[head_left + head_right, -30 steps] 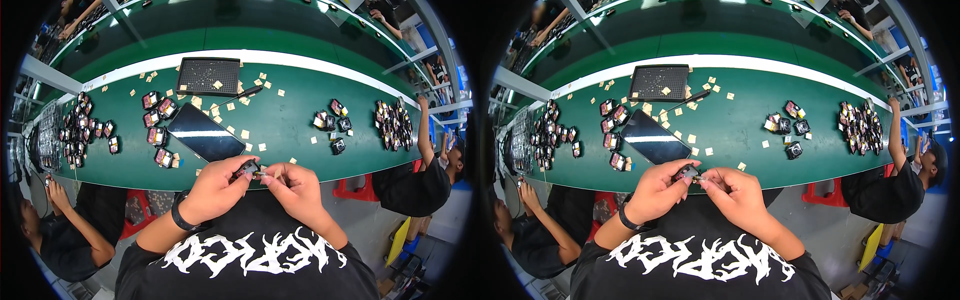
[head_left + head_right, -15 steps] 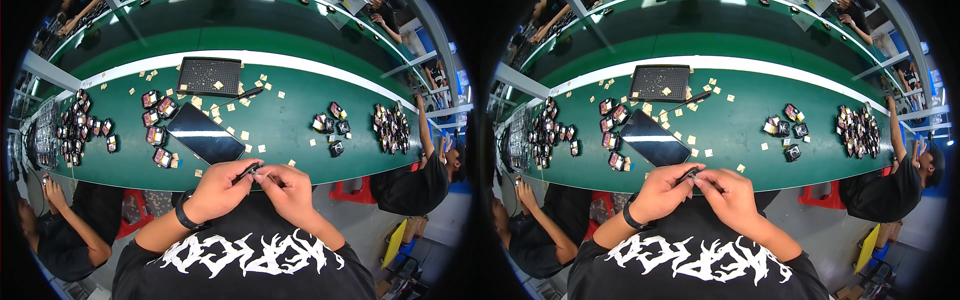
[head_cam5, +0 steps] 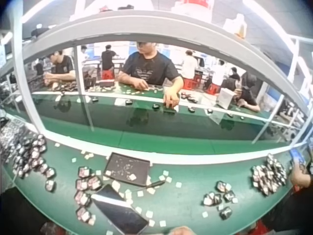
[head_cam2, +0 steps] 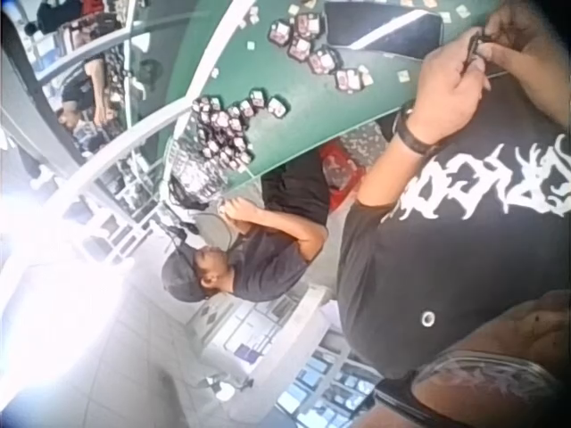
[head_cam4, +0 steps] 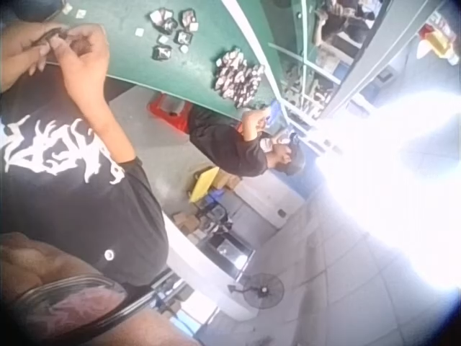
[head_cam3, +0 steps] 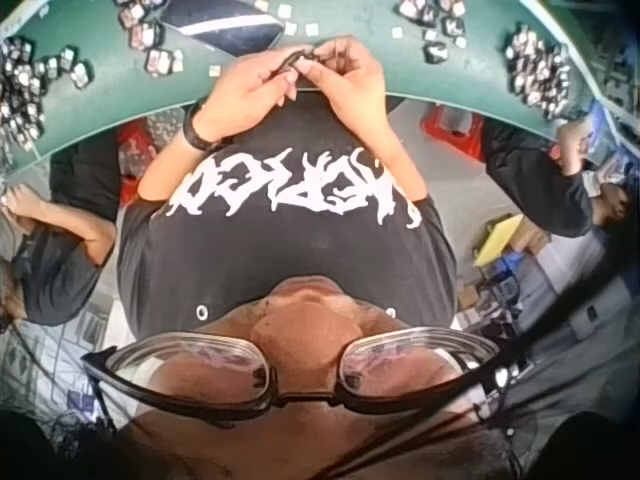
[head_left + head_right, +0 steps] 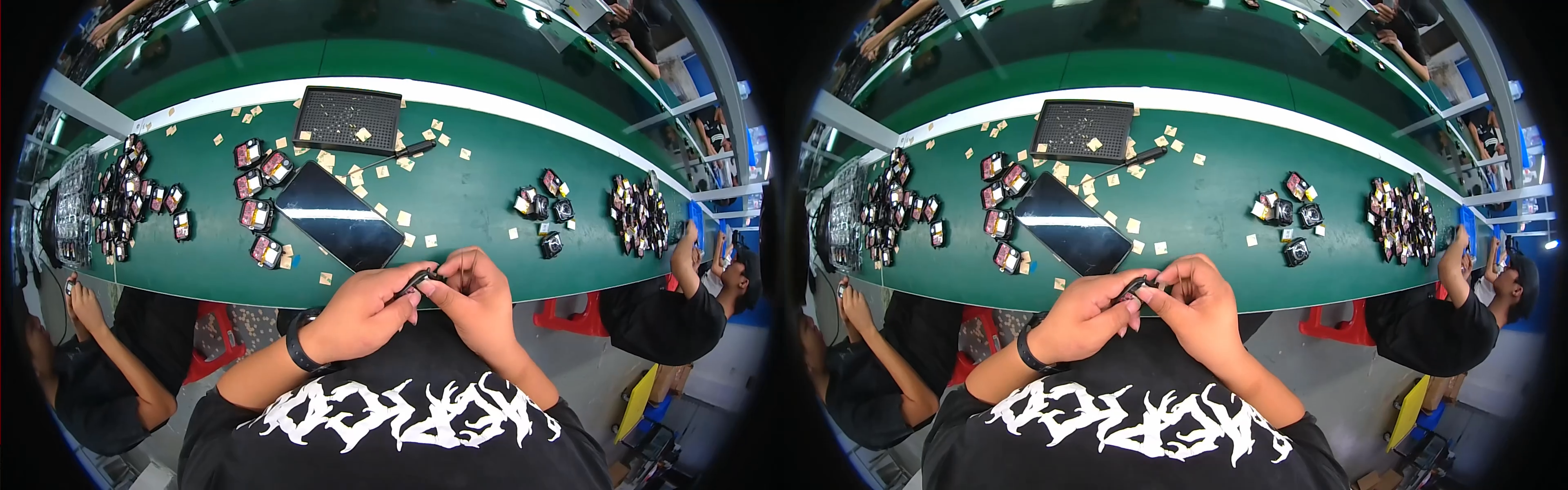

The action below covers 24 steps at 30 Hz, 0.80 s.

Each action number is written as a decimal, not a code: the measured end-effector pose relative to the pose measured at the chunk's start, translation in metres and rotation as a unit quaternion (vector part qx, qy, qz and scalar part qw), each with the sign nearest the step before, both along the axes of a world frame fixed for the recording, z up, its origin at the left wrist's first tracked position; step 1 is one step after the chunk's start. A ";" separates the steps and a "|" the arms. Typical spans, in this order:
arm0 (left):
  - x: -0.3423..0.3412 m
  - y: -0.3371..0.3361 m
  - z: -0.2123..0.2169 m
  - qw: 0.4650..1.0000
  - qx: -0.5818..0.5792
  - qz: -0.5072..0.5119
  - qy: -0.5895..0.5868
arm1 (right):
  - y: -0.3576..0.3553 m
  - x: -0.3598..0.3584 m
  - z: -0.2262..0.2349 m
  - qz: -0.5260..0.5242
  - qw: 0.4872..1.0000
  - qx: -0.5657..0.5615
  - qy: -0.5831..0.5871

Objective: Assemble internal electronic components and batteries into smartwatch housings on an assembly line.

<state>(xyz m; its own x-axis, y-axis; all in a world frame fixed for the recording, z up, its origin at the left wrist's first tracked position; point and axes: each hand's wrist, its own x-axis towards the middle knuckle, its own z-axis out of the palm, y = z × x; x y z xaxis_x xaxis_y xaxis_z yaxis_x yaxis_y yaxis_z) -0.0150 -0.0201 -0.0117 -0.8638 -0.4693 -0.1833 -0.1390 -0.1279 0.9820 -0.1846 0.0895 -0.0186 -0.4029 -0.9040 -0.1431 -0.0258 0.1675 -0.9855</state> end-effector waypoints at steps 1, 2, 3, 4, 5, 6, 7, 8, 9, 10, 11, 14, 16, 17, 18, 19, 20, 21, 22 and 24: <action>0.001 0.000 0.000 1.000 -0.015 -0.011 0.023 | -0.002 0.001 0.002 -0.010 0.995 0.008 -0.094; 0.002 -0.001 -0.001 0.998 -0.030 -0.023 0.045 | -0.004 0.002 0.004 -0.021 0.982 0.016 -0.187; 0.003 -0.001 -0.001 0.998 -0.030 -0.023 0.046 | -0.004 0.001 0.005 -0.021 0.982 0.016 -0.187; 0.004 -0.002 -0.001 0.998 -0.037 -0.029 0.043 | -0.005 0.001 0.006 -0.007 0.985 0.033 -0.169; 0.004 -0.003 -0.001 0.998 -0.045 -0.034 0.039 | -0.005 0.000 0.007 0.006 0.987 0.050 -0.152; 0.003 -0.002 -0.001 0.998 -0.045 -0.035 0.039 | -0.005 0.000 0.007 0.005 0.987 0.049 -0.152; 0.002 0.000 0.000 0.998 -0.044 -0.020 0.028 | -0.006 0.000 0.008 0.008 0.989 0.049 -0.142; 0.002 0.002 0.001 0.999 -0.044 -0.004 0.017 | -0.006 0.000 0.008 0.012 0.990 0.048 -0.132; 0.001 0.005 0.000 0.999 -0.045 -0.004 0.017 | -0.007 0.000 0.009 0.013 0.990 0.047 -0.132; 0.000 0.010 -0.002 0.997 -0.062 0.034 0.012 | -0.008 0.001 0.012 0.009 0.986 0.056 -0.154; 0.000 0.012 -0.003 0.994 -0.078 0.072 0.006 | -0.009 0.002 0.014 0.006 0.982 0.066 -0.175; 0.002 0.007 -0.005 0.996 0.005 0.071 -0.046 | -0.005 -0.004 0.021 0.033 0.973 0.090 -0.211; 0.002 0.003 -0.002 0.994 0.076 0.072 -0.025 | -0.002 -0.006 0.022 0.011 0.977 0.083 -0.198; 0.003 0.002 0.001 0.986 0.147 0.073 -0.002 | 0.000 -0.007 0.022 -0.010 0.980 0.076 -0.183; 0.004 0.001 0.002 0.986 0.147 0.075 -0.002 | 0.003 -0.010 0.022 -0.009 0.980 0.077 -0.184; 0.005 0.001 0.003 0.981 0.181 0.074 0.005 | 0.007 -0.015 0.021 -0.030 0.983 0.065 -0.168; 0.007 0.001 0.004 0.974 0.215 0.072 0.012 | 0.011 -0.020 0.019 -0.052 0.985 0.052 -0.153; 0.008 0.000 0.006 0.974 0.216 0.073 0.011 | 0.014 -0.024 0.017 -0.064 0.985 0.054 -0.149; 0.008 -0.002 0.008 0.972 0.227 0.064 0.006 | 0.017 -0.029 0.013 -0.072 0.986 0.053 -0.143; 0.007 -0.003 0.014 0.970 0.238 0.054 0.000 | 0.023 -0.036 0.011 -0.082 0.986 0.052 -0.139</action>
